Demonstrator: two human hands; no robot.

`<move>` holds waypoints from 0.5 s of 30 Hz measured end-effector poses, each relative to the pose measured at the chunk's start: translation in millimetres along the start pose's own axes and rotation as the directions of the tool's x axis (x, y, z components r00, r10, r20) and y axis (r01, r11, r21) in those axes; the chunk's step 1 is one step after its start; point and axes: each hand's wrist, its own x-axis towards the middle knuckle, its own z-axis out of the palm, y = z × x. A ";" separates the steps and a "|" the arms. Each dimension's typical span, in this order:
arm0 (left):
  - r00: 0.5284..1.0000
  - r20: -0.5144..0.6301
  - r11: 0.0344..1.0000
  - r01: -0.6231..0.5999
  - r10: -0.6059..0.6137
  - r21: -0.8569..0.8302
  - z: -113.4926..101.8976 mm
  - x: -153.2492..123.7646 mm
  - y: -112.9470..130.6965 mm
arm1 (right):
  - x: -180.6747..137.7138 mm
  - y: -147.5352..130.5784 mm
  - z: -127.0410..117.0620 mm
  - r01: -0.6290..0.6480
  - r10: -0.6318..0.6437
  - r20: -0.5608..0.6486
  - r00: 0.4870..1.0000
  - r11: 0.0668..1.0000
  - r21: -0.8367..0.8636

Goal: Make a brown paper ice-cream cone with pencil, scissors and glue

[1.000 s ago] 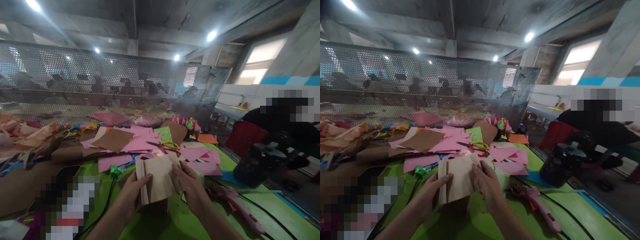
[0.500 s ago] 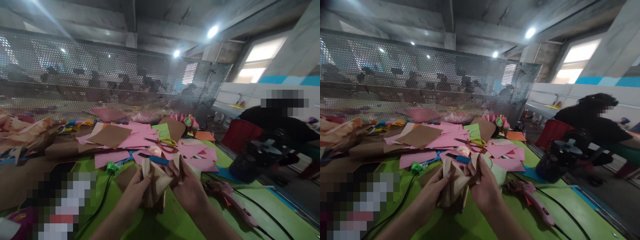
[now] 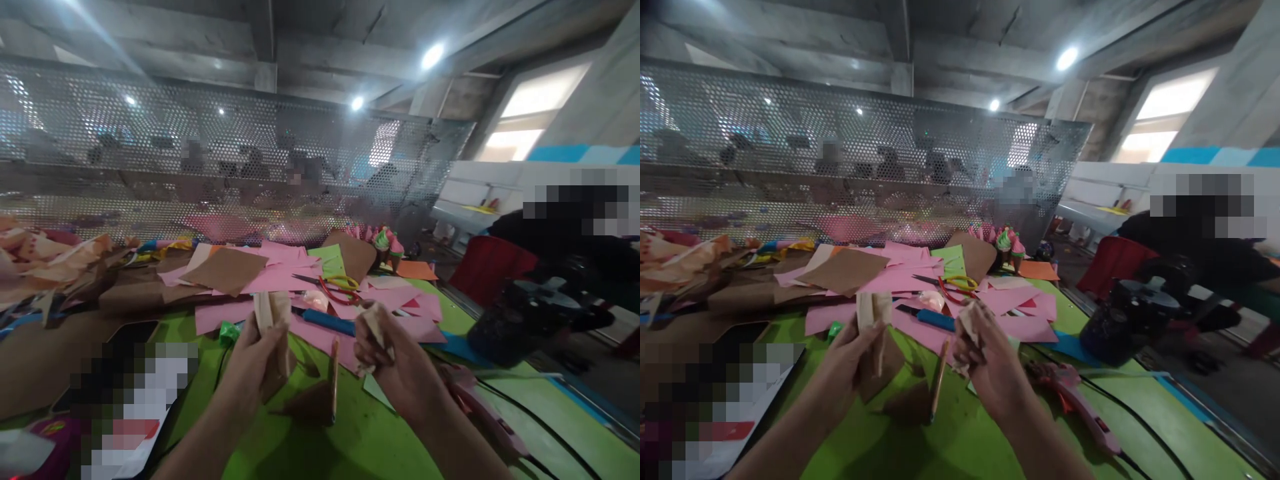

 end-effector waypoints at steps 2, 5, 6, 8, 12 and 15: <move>1.000 0.023 0.999 0.010 -0.011 0.030 6.3 -5.7 -7.0 | -1.4 12.9 2.6 -0.021 0.024 0.019 1.000 0.987 -0.156; 0.997 0.074 0.995 0.026 -0.033 0.100 13.2 -12.9 -19.9 | -7.7 30.0 12.7 -0.046 0.078 0.078 0.994 0.938 -0.343; 0.993 0.108 0.994 0.037 -0.048 0.099 14.2 -14.6 -23.3 | -9.7 33.7 15.9 -0.057 0.097 0.089 0.991 0.927 -0.372; 0.983 0.166 0.995 0.069 -0.080 0.072 14.5 -17.1 -27.7 | -12.0 38.1 19.4 -0.077 0.121 0.083 0.989 0.910 -0.408; 0.971 0.162 0.984 0.178 -0.178 0.012 11.2 -17.7 -28.2 | -9.8 39.5 13.0 -0.070 0.074 -0.008 0.997 0.888 -0.455; 0.960 0.122 0.968 0.251 -0.252 0.023 6.3 -13.7 -26.5 | -7.5 35.5 5.7 -0.057 0.024 -0.098 0.995 0.936 -0.348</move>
